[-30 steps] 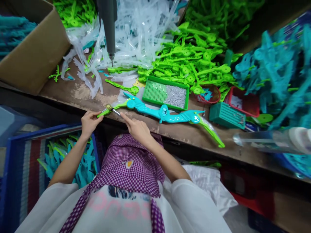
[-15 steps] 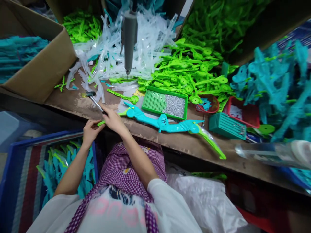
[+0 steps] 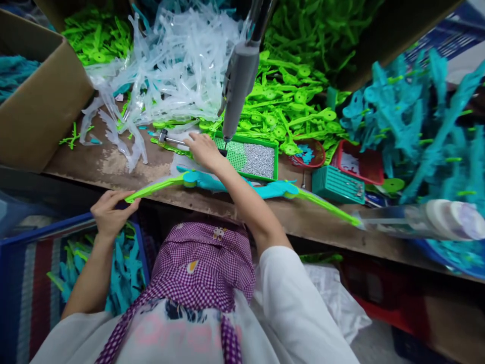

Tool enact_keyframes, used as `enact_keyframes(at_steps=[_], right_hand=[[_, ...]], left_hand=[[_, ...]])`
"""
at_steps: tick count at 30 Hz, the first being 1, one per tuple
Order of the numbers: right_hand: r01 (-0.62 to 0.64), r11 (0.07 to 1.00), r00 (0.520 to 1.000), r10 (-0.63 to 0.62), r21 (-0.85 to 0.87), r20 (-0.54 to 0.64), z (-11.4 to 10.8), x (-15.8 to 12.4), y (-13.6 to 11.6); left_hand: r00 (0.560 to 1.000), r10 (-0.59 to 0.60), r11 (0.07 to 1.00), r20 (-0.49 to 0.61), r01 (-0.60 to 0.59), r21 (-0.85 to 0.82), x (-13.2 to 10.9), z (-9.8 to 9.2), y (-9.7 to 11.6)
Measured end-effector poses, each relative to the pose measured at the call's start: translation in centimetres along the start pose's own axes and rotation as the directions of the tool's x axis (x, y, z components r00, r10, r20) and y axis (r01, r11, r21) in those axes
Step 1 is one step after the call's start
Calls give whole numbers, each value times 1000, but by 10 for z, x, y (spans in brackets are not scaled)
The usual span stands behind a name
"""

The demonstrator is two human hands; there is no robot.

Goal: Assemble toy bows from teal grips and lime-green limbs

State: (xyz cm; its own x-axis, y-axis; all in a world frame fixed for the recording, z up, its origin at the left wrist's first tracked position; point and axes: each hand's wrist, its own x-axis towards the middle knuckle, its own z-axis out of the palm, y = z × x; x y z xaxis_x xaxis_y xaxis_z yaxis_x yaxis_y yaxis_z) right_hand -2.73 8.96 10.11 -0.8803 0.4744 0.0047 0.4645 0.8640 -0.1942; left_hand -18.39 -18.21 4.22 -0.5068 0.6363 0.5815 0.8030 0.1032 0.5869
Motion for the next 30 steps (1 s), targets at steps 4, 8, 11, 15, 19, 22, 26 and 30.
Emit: enact_keyframes(at_steps=[4, 8, 11, 15, 19, 22, 26, 30], right_hand=[[64, 982, 990, -40, 179, -133, -17, -61, -3], [-40, 999, 994, 43, 36, -100, -7, -121, 0], [-100, 992, 995, 98, -74, -30, 11, -131, 8], [-91, 992, 995, 87, -87, -45, 21, -127, 15], [-79, 993, 995, 73, -87, -64, 18, -125, 15], [-74, 992, 997, 72, -102, -26, 16, -125, 14], [-61, 993, 998, 62, -106, 7, 13, -125, 17], [-50, 994, 998, 53, -94, 29, 11, -120, 22]], left_hand=[[998, 65, 998, -19, -65, 15, 45, -12, 15], [995, 95, 994, -34, -97, -51, 77, -6, 21], [997, 80, 990, -12, -81, -111, 84, 1, 20], [1000, -11, 980, -2, 10, -200, 80, 5, 12], [971, -214, 902, -106, 155, -403, 69, 27, 11], [940, -338, 753, -53, 236, -615, 51, 64, 26], [907, -418, 661, 46, 339, -669, 29, 109, 54], [886, -464, 653, 17, 355, -668, 31, 118, 64]])
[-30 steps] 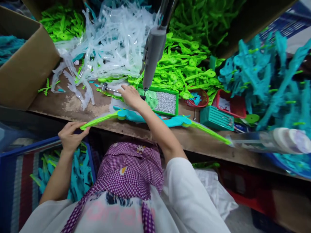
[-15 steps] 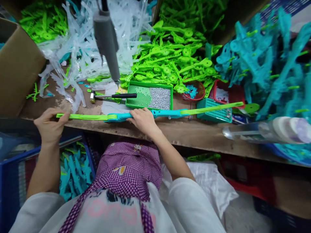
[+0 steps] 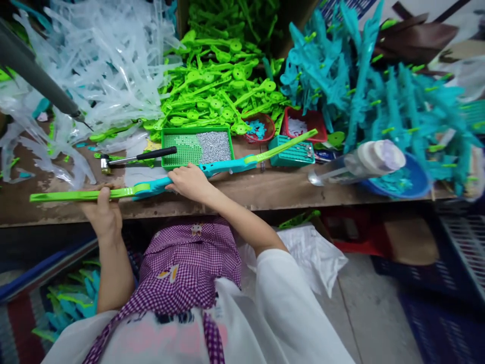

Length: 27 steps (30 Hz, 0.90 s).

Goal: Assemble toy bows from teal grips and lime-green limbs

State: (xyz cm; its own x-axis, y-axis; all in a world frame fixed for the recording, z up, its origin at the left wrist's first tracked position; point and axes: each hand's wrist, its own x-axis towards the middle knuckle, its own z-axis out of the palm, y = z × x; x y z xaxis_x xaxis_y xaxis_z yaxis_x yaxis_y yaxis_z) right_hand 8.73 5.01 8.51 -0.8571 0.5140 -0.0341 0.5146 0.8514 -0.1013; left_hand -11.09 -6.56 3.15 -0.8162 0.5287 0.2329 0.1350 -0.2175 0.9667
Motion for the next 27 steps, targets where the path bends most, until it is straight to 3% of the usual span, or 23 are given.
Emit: enact_keyframes(at_steps=[5, 7, 9, 10, 11, 12, 13, 14, 15, 16, 17, 19, 20, 23, 27], right_hand=[[8, 998, 1000, -6, 65, -27, 0, 1, -5], [50, 988, 990, -30, 147, -137, 2, -15, -5], [-36, 962, 932, 130, 271, -338, 7, -45, 8], [-160, 916, 827, 328, 368, -457, 11, -63, 21], [-306, 809, 613, 571, 501, -546, 15, -81, 39], [-368, 671, 317, 741, 644, -592, 19, -97, 60], [-330, 543, 37, 825, 772, -564, 24, -112, 84], [-224, 437, -145, 869, 871, -473, 27, -123, 109], [-104, 338, -207, 913, 935, -353, 31, -131, 131], [12, 246, -197, 951, 969, -239, 33, -137, 150], [101, 166, -147, 978, 981, -151, 36, -139, 164], [211, 69, -30, 997, 975, -64, 38, -139, 178], [246, 56, -1, 998, 968, -58, 39, -138, 177], [335, 79, -9, 997, 939, -81, 40, -137, 162], [389, 98, -5, 995, 916, -104, 45, -146, 142]], left_hand=[[994, -85, 991, 64, 90, -94, 15, -3, 7], [991, -93, 990, 95, 102, -95, 20, -3, 7], [988, -94, 993, 122, 102, -60, 24, -2, 6], [987, -96, 994, 130, 102, -43, 25, -2, 5], [986, -96, 994, 139, 101, -33, 26, -3, 4], [985, -90, 995, 148, 96, -32, 25, -4, 3], [985, -77, 996, 153, 83, -37, 24, -5, 2], [986, -60, 997, 158, 68, -46, 22, -7, 1], [987, -40, 997, 154, 49, -57, 19, -9, 0], [990, -20, 997, 143, 30, -64, 15, -10, 0], [992, -4, 998, 127, 12, -67, 12, -12, 1], [996, 26, 998, 90, -21, -60, 5, -14, 3], [996, 40, 998, 76, -36, -55, 2, -16, 4], [994, 88, 995, 65, -85, -52, -5, -23, 6], [981, 80, 994, 179, -92, 61, -13, -41, 3]])
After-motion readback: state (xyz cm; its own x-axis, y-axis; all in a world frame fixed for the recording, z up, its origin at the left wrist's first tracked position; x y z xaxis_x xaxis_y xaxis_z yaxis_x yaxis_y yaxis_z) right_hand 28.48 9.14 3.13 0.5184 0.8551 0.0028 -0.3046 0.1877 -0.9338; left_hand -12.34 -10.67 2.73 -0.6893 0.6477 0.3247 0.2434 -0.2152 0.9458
